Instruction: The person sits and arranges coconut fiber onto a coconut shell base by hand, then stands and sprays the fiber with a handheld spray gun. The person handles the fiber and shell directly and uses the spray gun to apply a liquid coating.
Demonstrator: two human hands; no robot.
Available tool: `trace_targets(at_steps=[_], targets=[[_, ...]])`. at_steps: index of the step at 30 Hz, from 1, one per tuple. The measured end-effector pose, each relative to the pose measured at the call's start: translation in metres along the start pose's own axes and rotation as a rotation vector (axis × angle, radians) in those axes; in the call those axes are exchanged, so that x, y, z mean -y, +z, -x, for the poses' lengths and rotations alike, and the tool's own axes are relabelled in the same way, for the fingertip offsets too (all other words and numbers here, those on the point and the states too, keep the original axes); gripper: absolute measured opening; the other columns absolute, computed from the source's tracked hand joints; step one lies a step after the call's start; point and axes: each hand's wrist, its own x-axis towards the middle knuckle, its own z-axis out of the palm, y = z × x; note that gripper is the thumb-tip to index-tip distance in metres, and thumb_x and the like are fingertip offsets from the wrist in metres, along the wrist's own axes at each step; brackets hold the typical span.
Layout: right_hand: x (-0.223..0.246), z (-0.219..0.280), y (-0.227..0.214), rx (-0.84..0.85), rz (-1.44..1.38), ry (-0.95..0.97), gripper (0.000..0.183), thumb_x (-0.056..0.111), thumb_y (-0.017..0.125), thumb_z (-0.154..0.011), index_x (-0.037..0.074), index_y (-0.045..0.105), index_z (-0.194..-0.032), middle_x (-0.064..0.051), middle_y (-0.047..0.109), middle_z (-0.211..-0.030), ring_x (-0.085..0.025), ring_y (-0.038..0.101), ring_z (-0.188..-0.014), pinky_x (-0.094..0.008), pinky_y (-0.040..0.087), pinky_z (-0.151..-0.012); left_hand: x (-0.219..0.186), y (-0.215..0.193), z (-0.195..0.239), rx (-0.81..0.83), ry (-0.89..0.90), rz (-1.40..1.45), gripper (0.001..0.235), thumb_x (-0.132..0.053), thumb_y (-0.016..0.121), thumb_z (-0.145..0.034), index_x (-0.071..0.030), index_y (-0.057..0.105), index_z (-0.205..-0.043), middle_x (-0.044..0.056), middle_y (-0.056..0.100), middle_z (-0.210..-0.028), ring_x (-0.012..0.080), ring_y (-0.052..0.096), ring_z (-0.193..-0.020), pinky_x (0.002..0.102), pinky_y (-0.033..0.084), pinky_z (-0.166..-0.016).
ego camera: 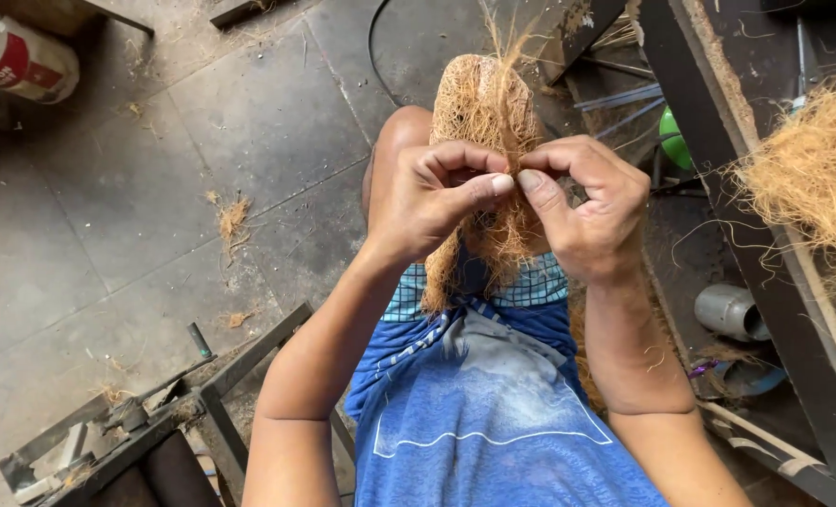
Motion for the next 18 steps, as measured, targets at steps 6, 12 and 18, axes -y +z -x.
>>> trace_targets(at_steps=[6,12,18], targets=[[0.004,-0.002,-0.007,0.078,0.075,-0.005,0.007,-0.001,0.069,-0.095,-0.001,0.075,-0.091,-0.016,0.073,-0.086,-0.03,0.071,-0.074,-0.038,0.057,-0.066,-0.008,0.004,-0.001,-0.02,0.009,-0.058,0.015,-0.002,0.084,-0.078,0.003,0.073,-0.087,0.012,0.071,-0.075,0.0123,0.07,-0.07,0.024,0.063,-0.06],[0.003,-0.005,-0.011,0.131,0.029,-0.043,0.01,-0.006,0.065,-0.095,-0.004,0.074,-0.091,-0.019,0.071,-0.083,-0.035,0.071,-0.072,-0.04,0.055,-0.061,-0.013,0.011,0.003,-0.023,0.059,-0.135,0.011,-0.004,0.083,-0.079,-0.001,0.074,-0.083,0.009,0.069,-0.07,0.0078,0.065,-0.068,0.022,0.058,-0.057],[-0.006,0.001,-0.01,0.137,0.008,-0.045,0.01,-0.006,0.066,-0.094,-0.003,0.075,-0.089,-0.016,0.071,-0.079,-0.029,0.07,-0.067,-0.036,0.055,-0.058,-0.006,0.009,0.006,-0.029,0.054,-0.15,0.009,-0.004,0.082,-0.079,-0.001,0.074,-0.082,0.008,0.068,-0.069,0.007,0.064,-0.068,0.021,0.057,-0.056]])
